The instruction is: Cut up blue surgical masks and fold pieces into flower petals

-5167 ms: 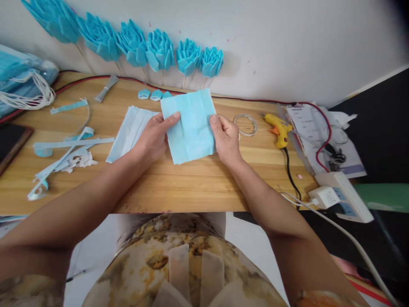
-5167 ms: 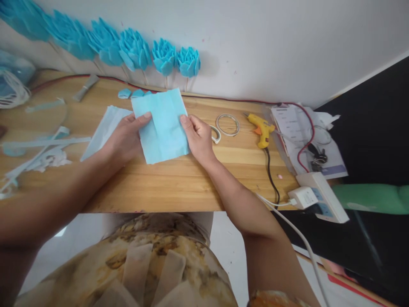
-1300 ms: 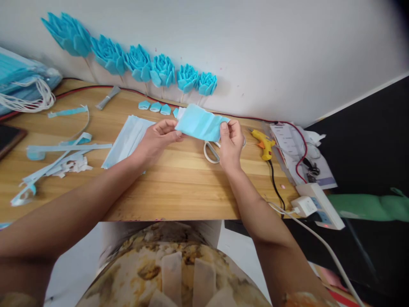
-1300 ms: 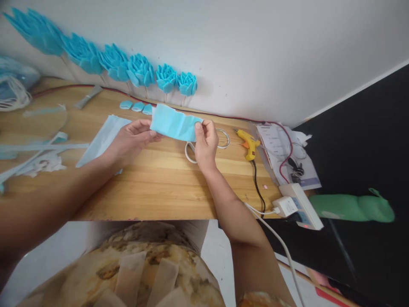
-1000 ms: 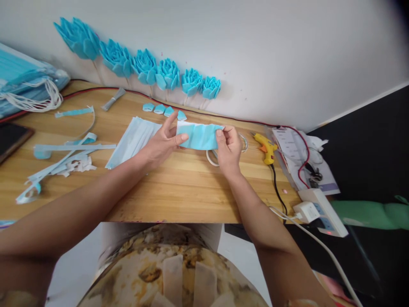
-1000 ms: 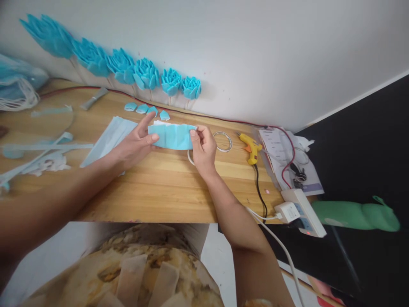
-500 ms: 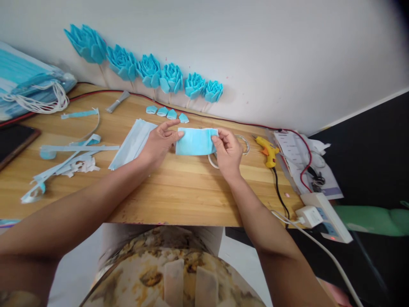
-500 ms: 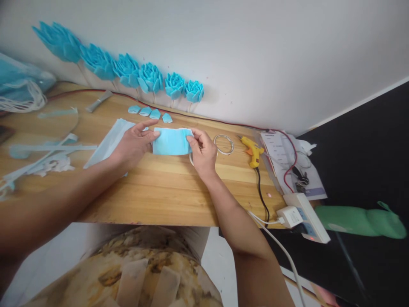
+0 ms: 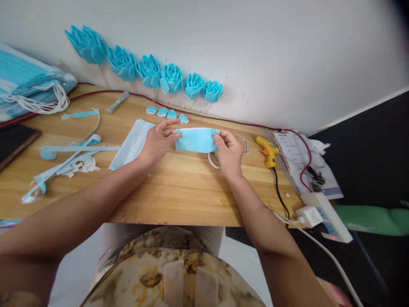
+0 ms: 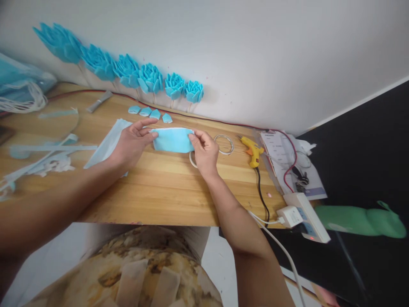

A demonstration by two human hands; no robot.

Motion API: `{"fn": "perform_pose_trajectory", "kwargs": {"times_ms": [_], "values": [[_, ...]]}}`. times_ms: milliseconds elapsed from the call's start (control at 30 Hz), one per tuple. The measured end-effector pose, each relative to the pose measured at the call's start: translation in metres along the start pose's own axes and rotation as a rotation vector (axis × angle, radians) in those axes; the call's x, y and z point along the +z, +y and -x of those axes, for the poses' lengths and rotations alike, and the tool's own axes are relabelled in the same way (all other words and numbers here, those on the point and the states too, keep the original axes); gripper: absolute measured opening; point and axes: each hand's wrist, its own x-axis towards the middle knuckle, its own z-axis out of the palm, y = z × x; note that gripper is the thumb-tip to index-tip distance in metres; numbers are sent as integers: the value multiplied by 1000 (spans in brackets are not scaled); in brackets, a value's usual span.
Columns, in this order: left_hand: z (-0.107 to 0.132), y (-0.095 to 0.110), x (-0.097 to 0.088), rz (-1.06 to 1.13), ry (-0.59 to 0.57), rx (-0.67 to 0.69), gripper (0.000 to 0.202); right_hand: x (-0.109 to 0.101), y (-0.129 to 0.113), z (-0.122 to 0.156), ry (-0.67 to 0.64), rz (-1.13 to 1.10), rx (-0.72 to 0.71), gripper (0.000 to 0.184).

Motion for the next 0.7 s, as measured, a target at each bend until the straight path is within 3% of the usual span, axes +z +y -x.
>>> {"fn": "perform_pose_trajectory", "kwargs": {"times_ms": [333,700], "values": [[1,-1,2,-139,-61,-51,10,-3,-7,0,18,44,-75,38],[0,-6,2,266,-186,-183,29,-6,-10,1,56,299,-165,44]]}}
